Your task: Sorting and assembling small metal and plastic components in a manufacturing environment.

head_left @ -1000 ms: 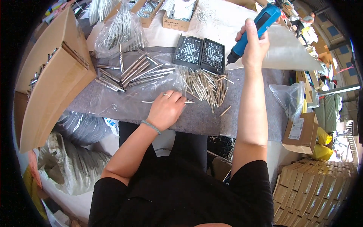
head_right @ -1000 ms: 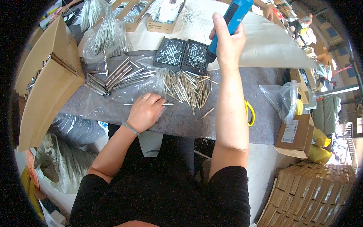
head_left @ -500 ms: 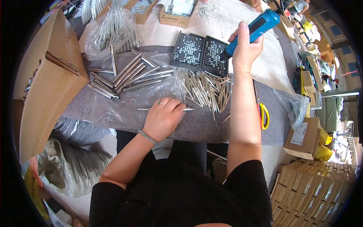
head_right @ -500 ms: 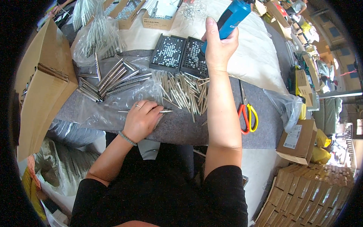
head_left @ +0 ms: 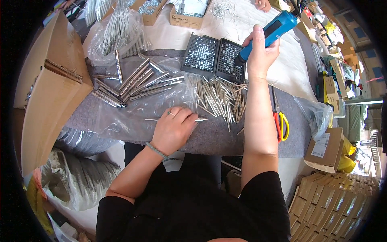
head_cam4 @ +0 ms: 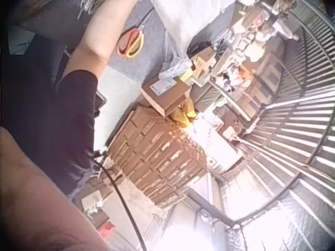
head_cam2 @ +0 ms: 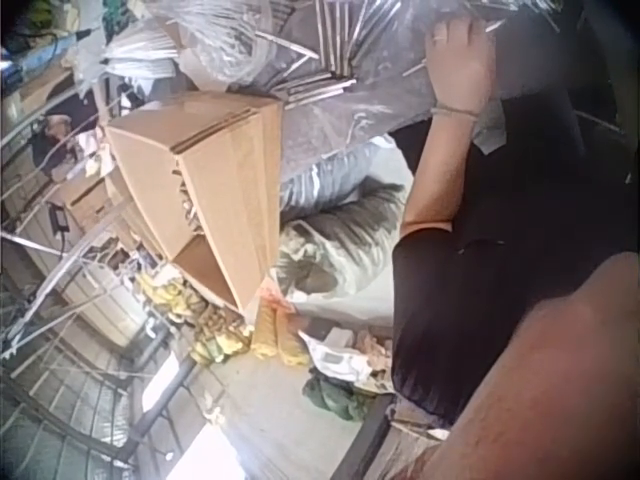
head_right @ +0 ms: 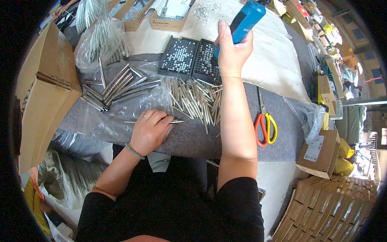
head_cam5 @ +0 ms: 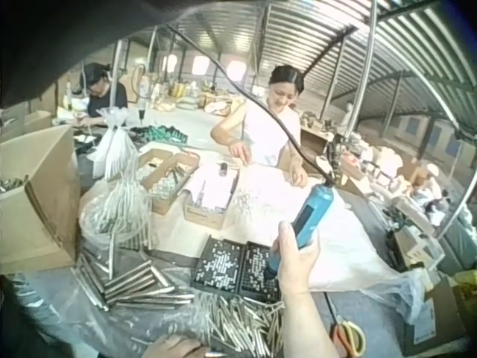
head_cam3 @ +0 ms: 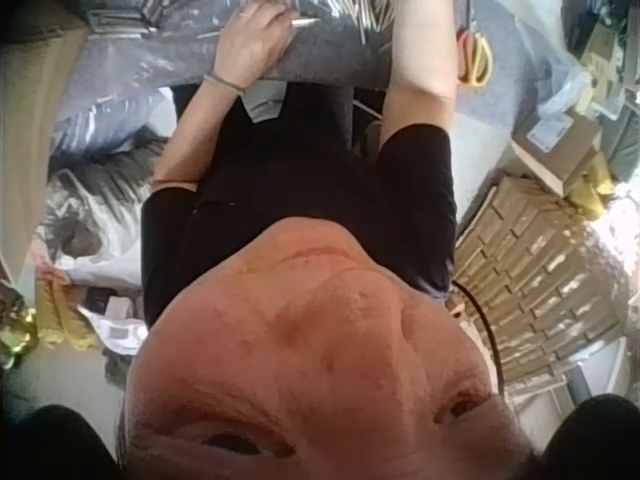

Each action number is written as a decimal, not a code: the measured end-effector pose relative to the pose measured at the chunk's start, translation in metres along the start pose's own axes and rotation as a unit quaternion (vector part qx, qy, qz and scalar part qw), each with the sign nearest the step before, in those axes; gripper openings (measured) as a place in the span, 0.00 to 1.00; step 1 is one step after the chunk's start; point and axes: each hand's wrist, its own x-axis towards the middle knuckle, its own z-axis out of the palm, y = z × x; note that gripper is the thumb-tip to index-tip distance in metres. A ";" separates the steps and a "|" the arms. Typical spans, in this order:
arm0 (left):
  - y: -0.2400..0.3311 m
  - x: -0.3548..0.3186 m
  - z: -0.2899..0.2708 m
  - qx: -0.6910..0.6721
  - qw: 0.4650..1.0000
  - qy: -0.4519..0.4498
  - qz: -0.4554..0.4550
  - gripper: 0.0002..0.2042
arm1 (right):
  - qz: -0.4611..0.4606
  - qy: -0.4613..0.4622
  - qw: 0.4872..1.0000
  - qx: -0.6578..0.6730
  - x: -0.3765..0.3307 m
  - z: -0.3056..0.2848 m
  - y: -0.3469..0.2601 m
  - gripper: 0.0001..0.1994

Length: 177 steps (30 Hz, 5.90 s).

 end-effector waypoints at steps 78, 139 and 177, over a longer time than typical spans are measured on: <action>-0.013 -0.003 0.007 -0.061 0.997 0.036 -0.035 0.09 | 0.075 -0.125 0.973 0.178 -0.113 0.022 -0.061 0.13; 0.037 -0.058 -0.113 0.019 0.981 -0.039 0.187 0.11 | 0.037 -0.496 0.857 -0.134 -0.227 -0.035 -0.135 0.05; -0.129 0.001 -0.097 0.092 0.932 0.175 -0.304 0.17 | 0.251 -0.276 0.927 0.032 -0.241 -0.029 -0.100 0.16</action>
